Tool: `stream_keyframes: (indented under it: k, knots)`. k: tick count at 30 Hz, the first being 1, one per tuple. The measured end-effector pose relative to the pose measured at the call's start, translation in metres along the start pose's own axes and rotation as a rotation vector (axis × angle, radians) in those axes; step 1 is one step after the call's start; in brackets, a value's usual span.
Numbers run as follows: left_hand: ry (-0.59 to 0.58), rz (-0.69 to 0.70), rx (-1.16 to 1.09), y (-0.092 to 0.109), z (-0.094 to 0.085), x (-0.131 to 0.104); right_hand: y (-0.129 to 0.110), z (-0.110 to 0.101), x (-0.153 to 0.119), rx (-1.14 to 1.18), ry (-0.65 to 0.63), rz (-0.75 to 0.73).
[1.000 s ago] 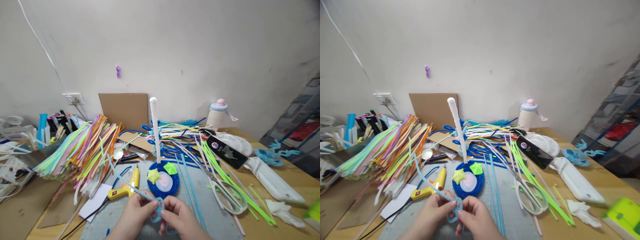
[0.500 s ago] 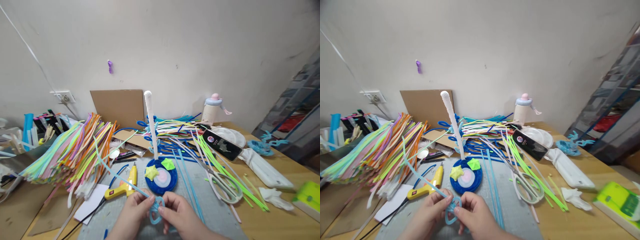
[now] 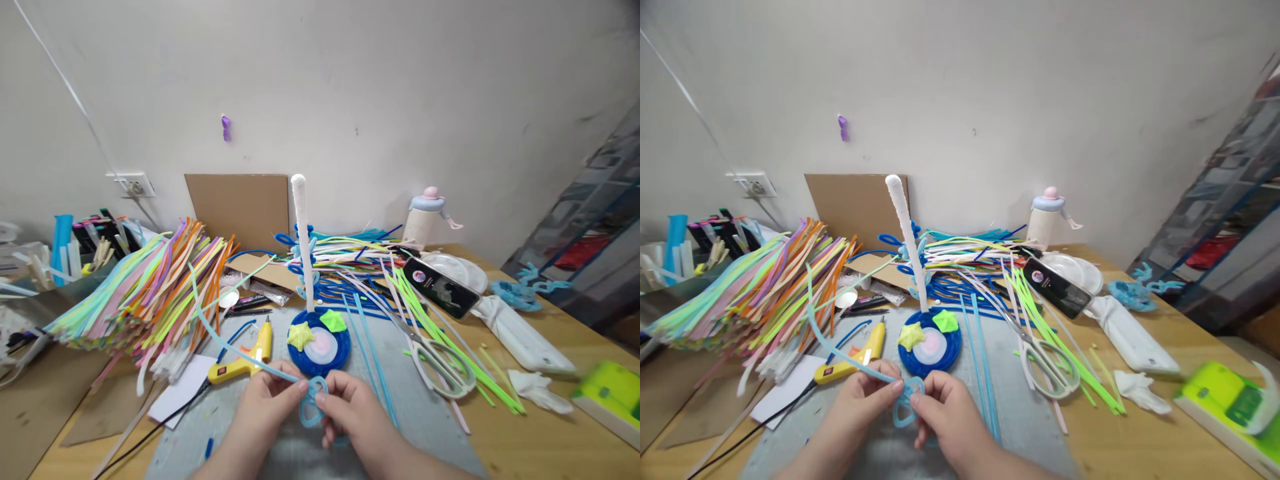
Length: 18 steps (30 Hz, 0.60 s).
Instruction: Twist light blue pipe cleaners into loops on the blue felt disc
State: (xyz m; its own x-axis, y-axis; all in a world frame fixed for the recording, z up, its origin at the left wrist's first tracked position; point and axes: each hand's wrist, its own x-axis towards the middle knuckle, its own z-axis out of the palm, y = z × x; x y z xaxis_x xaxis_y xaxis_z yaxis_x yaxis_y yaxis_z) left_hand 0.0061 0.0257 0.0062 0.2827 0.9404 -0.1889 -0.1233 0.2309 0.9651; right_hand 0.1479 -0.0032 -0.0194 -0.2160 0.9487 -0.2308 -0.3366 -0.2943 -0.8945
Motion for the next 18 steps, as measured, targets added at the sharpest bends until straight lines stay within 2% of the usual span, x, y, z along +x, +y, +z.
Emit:
stream_keyframes:
  k: [9, 15, 18]
  knots:
    - [0.025, 0.233, 0.483, 0.003, 0.001, -0.008, 0.006, -0.001, -0.002, -0.064, 0.076, -0.042]
    - [0.033, 0.197, 0.491, -0.001, 0.004, -0.009, 0.007, 0.000, -0.003, -0.153, 0.104, -0.126]
    - [0.030, 0.264, 0.629, 0.003, 0.008, -0.012, 0.009, -0.001, -0.002, -0.178, 0.114, -0.130]
